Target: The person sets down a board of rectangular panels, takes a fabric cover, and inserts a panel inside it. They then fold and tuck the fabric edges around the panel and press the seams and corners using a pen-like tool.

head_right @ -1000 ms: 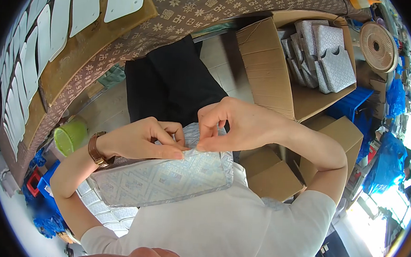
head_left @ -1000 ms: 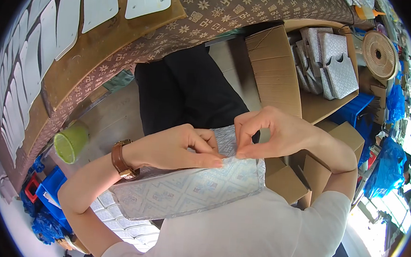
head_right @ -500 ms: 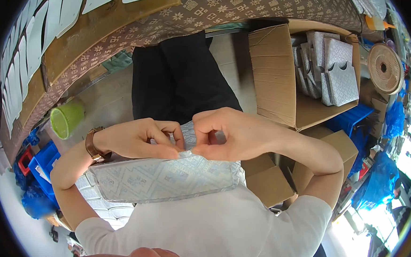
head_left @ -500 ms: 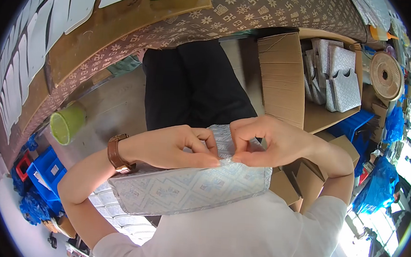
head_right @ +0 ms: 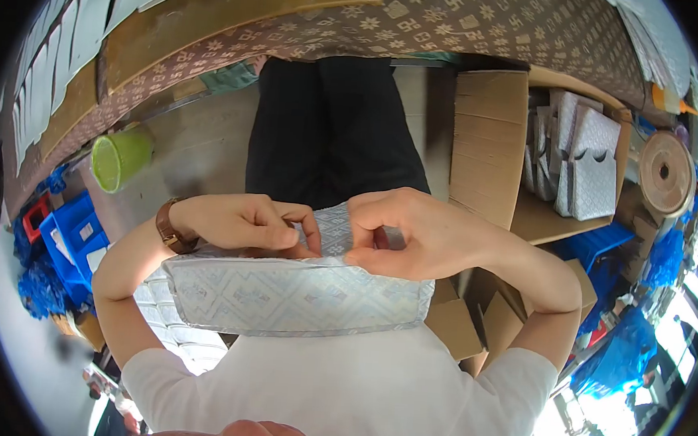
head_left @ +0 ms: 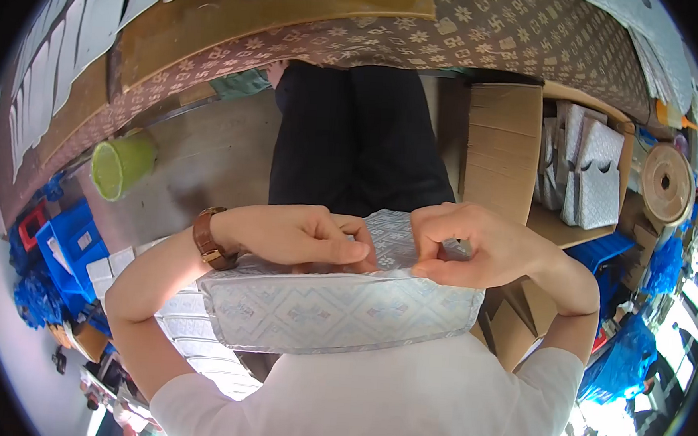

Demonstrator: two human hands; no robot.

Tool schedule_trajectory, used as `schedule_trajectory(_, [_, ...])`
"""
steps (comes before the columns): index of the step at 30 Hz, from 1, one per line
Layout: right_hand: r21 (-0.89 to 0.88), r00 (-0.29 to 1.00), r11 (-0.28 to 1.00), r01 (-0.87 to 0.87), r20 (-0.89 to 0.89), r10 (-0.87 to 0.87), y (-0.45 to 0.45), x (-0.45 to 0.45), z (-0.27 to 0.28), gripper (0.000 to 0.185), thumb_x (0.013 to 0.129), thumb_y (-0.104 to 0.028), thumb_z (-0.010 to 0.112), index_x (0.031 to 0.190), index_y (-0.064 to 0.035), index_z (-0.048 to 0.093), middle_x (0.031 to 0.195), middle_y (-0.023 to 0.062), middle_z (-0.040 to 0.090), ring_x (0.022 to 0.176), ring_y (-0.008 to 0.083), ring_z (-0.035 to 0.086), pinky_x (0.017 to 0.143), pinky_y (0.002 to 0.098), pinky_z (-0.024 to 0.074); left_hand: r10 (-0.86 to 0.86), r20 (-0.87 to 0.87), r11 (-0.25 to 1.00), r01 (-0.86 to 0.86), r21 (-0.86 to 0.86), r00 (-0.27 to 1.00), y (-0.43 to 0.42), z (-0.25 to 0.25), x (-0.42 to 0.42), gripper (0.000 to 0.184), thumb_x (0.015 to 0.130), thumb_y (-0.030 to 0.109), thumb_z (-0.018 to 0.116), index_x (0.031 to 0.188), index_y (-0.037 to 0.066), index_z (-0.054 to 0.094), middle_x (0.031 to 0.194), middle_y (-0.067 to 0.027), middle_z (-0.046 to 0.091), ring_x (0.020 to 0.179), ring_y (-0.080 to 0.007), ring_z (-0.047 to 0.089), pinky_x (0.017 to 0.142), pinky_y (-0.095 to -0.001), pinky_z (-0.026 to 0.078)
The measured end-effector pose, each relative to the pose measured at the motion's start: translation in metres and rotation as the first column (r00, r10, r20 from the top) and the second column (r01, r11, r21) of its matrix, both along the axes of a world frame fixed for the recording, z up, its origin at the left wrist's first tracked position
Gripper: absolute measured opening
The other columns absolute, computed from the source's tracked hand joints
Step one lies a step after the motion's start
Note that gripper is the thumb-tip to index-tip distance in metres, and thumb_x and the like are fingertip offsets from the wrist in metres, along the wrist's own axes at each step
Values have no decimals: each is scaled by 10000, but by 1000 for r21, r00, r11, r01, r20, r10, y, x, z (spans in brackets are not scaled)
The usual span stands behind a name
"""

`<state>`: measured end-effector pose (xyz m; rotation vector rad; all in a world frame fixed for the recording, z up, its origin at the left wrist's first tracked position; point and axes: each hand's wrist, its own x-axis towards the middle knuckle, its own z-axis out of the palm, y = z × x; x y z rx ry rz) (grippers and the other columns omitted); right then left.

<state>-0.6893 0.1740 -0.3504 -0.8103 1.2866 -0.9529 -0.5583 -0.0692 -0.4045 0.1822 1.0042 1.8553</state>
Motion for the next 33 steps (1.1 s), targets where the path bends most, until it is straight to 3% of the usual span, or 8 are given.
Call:
schedule_trajectory(3, [24, 1000, 999, -26, 15, 25, -5, -2, 1, 180, 841, -66, 736, 722, -15, 611, 737, 38, 568, 686, 140, 535, 612, 283, 407, 0, 109, 1000, 3, -23, 994, -1, 2, 4, 355, 998, 309, 579, 1120, 5, 717, 1243, -113, 557, 1081, -176, 489, 916, -306, 412])
schedule_trajectory(6, [55, 999, 998, -41, 25, 40, -6, -5, 2, 175, 837, -61, 738, 721, -15, 615, 735, 43, 570, 688, 143, 539, 615, 280, 408, 28, -119, 999, -24, 33, 993, -4, -4, 9, 420, 960, 318, 633, 1249, 13, 651, 1256, -132, 559, 1134, -210, 496, 977, -324, 402])
schedule_trajectory(10, [47, 999, 998, -48, -13, 48, -3, -7, 1, 159, 836, -55, 738, 728, -14, 629, 742, 48, 573, 682, 144, 542, 614, 281, 413, 30, -422, 997, -57, -51, 906, -20, 20, 14, 583, 896, 358, 702, 1379, 68, 551, 1337, -109, 542, 1146, -170, 525, 932, -287, 453])
schedule_trajectory(15, [1, 996, 998, -57, -72, 57, -5, -12, 5, 170, 833, -70, 737, 722, -12, 622, 722, 35, 548, 644, 132, 534, 545, 278, 388, 117, -495, 988, -151, -29, 861, -23, 5, 39, 711, 861, 308, 729, 1459, 55, 441, 1431, -151, 499, 1252, -223, 498, 1038, -313, 404])
schedule_trajectory(18, [-19, 969, 990, -141, -208, 134, -19, -13, 16, 107, 813, -55, 756, 781, -15, 662, 758, 62, 592, 701, 168, 586, 596, 299, 428, 136, -355, 991, -130, 41, 925, -22, 6, 46, 726, 860, 275, 723, 1467, 25, 412, 1477, -162, 458, 1336, -229, 439, 1106, -328, 335])
schedule_trajectory(21, [-203, 934, 975, -96, -356, 18, -41, 4, 23, 106, 797, -68, 769, 817, -35, 670, 746, 74, 598, 667, 207, 600, 551, 326, 439, 89, -241, 996, -88, 14, 966, -23, 18, 44, 749, 859, 268, 726, 1477, 13, 388, 1480, -156, 454, 1342, -222, 434, 1108, -328, 329])
schedule_trajectory(25, [-263, 867, 936, -234, -492, 79, -49, 11, 20, 110, 796, -75, 764, 850, -55, 670, 723, 76, 590, 623, 238, 594, 512, 345, 440, 100, -144, 993, -89, 81, 985, -26, 18, 52, 796, 865, 255, 720, 1503, -3, 319, 1510, -162, 405, 1377, -220, 385, 1124, -336, 300])
schedule_trajectory(33, [-275, 830, 939, -205, -558, 18, -41, 20, 22, 89, 817, -53, 733, 859, -57, 656, 691, 70, 574, 583, 241, 584, 481, 349, 425, 103, 74, 930, -122, 346, 992, -20, 7, 58, 866, 883, 237, 692, 1532, -38, 189, 1575, -195, 254, 1452, -242, 239, 1168, -370, 201])
